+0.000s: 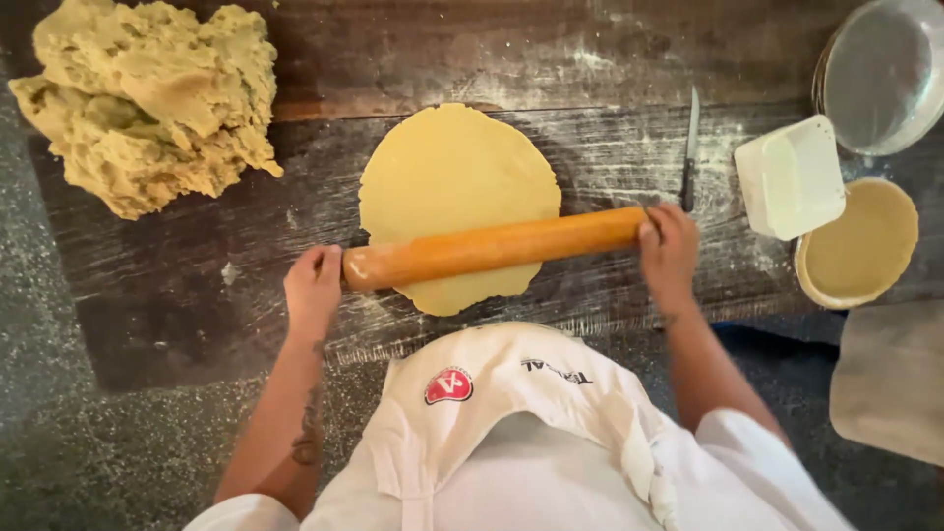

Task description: Rolling out dough and fitting it into pie tins to prepare pies for baking

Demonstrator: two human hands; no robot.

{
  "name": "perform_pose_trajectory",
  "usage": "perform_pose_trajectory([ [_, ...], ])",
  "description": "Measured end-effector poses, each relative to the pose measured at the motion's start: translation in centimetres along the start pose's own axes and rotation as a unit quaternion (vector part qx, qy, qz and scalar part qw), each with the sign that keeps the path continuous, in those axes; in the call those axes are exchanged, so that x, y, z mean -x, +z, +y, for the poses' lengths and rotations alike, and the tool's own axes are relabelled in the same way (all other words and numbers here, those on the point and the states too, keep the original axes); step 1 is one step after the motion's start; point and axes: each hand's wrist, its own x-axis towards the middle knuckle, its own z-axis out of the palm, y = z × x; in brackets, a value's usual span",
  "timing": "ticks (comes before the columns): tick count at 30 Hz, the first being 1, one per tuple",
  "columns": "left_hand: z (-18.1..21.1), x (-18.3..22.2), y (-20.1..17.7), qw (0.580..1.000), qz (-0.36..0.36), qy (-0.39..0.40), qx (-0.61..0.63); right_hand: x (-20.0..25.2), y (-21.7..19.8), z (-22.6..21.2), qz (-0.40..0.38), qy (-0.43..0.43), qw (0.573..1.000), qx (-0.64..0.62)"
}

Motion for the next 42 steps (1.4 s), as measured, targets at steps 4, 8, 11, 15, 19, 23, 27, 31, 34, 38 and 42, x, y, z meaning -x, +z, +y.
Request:
perform_pose_trajectory([
  [4,-2.1,-3.2,2.4,0.992,0.108,-0.059,0.017,-5.2,5.2,8.1,0.061,0.14,0.976,-0.154],
  [8,0.0,-9.3,1.9,0.971,0.222,0.036,0.081,-16.6,6.8,3.5,0.153,0.178,0.943,-0.237],
  [11,10.8,-11.9,-1.1,0.936,0.207,-0.172,0.225,-27.4,10.4,5.4,0.117,0.155,0.961,-0.197],
  [15,10.4,-7.2,-3.9,0.942,0.186,-0.19,0.206,-27.5,10.6,2.7,0.085,0.099,0.982,-0.137],
  [19,-0.2,-2.3,-1.1,0.979,0.18,-0.085,0.038,-18.7,6.8,-0.5,-0.077,0.086,0.988,-0.106],
  [23,-4.3,7.8,3.0,0.984,0.16,-0.072,-0.019,-8.9,3.8,4.8,-0.068,0.065,0.995,-0.023],
  [27,-4.7,13.5,5.3,0.985,0.154,-0.074,0.019,-1.3,0.9,7.6,-0.134,0.164,0.977,-0.022],
  [31,-2.7,12.7,4.1,0.981,0.103,-0.111,0.12,1.2,-1.4,5.6,-0.125,0.074,0.981,0.13],
  [34,3.2,9.9,3.1,0.991,0.057,-0.02,0.117,-1.7,-2.2,-5.4,-0.199,-0.093,0.965,0.142],
  [38,9.9,5.9,5.9,0.927,0.007,0.168,0.335,-0.6,-1.2,-12.0,-0.28,-0.16,0.938,0.126],
  [42,20.1,7.5,7.9,0.961,-0.034,0.267,0.055,-2.4,-1.4,-7.8,-0.201,-0.016,0.963,0.181],
])
